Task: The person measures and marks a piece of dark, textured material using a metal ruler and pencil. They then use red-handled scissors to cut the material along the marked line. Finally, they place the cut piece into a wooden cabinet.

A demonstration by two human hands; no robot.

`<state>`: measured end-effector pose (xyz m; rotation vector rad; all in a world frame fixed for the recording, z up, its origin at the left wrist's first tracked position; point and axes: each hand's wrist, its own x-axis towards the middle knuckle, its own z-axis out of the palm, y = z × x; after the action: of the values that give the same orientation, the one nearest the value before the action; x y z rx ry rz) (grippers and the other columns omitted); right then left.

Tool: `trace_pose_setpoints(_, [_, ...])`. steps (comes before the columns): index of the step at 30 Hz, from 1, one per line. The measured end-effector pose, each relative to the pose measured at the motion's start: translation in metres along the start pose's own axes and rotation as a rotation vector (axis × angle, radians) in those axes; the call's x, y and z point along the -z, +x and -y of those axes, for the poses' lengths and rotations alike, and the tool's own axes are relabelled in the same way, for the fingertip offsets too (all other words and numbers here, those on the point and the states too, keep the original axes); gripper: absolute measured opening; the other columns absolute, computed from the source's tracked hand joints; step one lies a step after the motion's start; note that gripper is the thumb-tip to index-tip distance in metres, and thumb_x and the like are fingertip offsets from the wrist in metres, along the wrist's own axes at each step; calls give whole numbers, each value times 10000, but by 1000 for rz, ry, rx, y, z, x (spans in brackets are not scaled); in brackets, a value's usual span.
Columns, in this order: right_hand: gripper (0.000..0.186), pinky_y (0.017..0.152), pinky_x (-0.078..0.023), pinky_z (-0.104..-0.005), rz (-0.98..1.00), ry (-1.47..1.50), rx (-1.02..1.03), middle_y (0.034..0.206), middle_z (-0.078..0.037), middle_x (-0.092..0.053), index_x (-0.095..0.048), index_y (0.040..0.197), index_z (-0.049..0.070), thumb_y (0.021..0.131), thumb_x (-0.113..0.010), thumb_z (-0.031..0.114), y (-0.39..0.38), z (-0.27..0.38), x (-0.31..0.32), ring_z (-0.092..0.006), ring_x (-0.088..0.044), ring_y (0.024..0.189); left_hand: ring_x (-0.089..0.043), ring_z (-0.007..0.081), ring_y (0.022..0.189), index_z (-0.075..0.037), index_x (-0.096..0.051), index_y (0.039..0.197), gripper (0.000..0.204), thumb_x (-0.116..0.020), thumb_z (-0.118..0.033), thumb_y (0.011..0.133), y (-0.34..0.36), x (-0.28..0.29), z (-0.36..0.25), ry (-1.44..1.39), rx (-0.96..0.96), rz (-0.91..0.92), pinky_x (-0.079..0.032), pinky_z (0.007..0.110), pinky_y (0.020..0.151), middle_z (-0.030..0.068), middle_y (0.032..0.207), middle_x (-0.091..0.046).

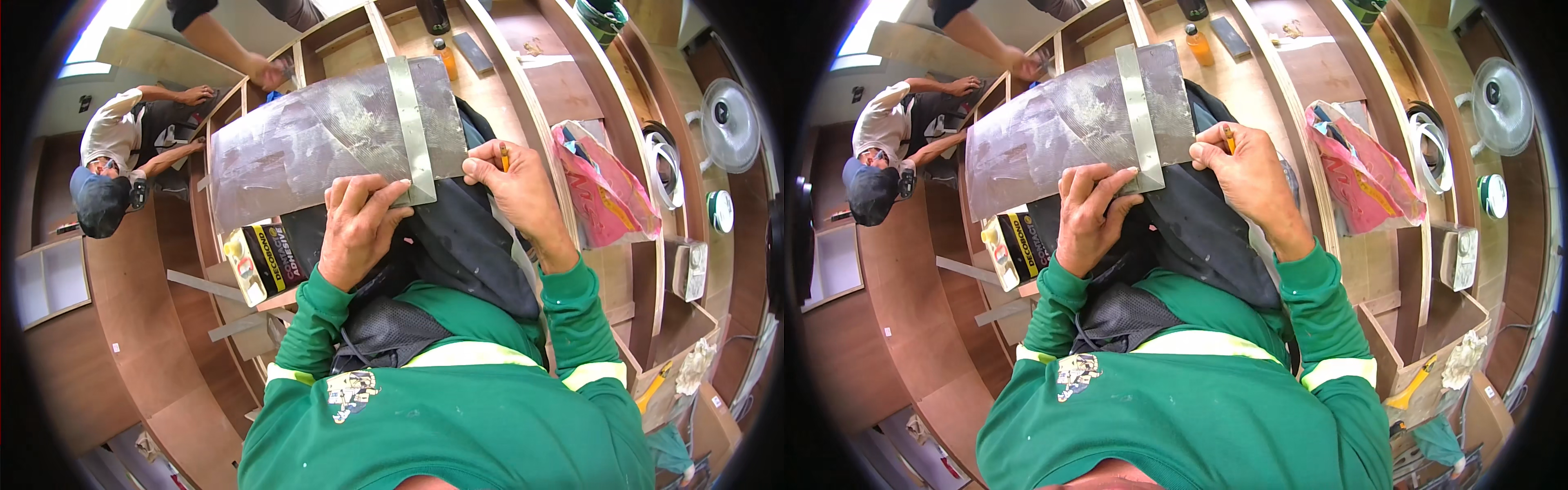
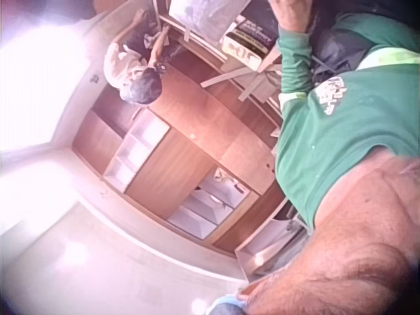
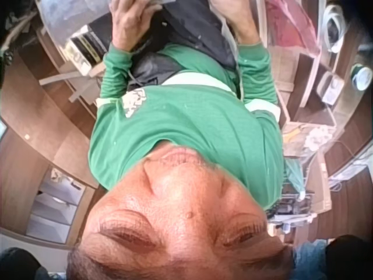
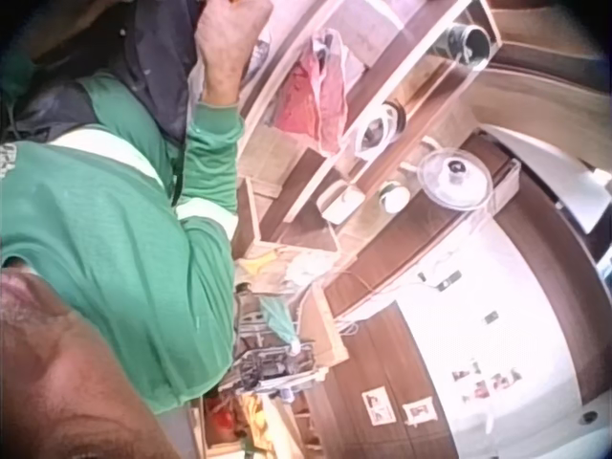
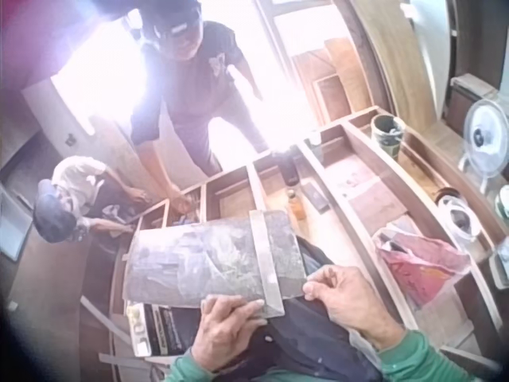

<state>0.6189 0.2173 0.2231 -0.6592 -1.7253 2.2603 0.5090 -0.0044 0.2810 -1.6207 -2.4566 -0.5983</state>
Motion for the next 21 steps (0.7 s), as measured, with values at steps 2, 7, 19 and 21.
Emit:
trace_pose_setpoints(2, [116,723,-509,-236,-7,1,0,813,-40,-703,-699,967,-25,932,-717,84,-1,-1,0,-91,-653,764,-545,260,955,-105,-723,1159,418,-830,-151,758,2,1,-2,-4,-7,-9,-430,384,863,50,1031,-591])
trace_pose_setpoints(7, [118,704,-495,-243,-24,-5,-4,815,-39,-712,-713,968,-15,930,-722,96,-3,3,-1,-86,-639,750,-546,258,929,-98,-738,1140,410,-835,-134,744,1,0,-2,-12,-13,-27,-436,381,857,54,1009,-599])
trace_pose_setpoints(19, [455,664,-460,-272,-318,-372,165,760,-40,-675,-739,949,-14,1057,-569,394,-13,29,23,-108,-602,710,-555,253,963,-113,-731,1165,415,-821,-159,762,-2,-4,1,-3,-25,-44,-426,392,872,40,1024,-593])
trace_pose_setpoints(21, [553,682,-443,-261,-385,-264,210,723,-23,-633,-749,970,-3,1083,-483,469,-16,39,29,-108,-576,702,-562,254,1006,-125,-714,1188,428,-811,-175,774,-3,-5,3,1,-32,-25,-426,403,892,32,1066,-587])
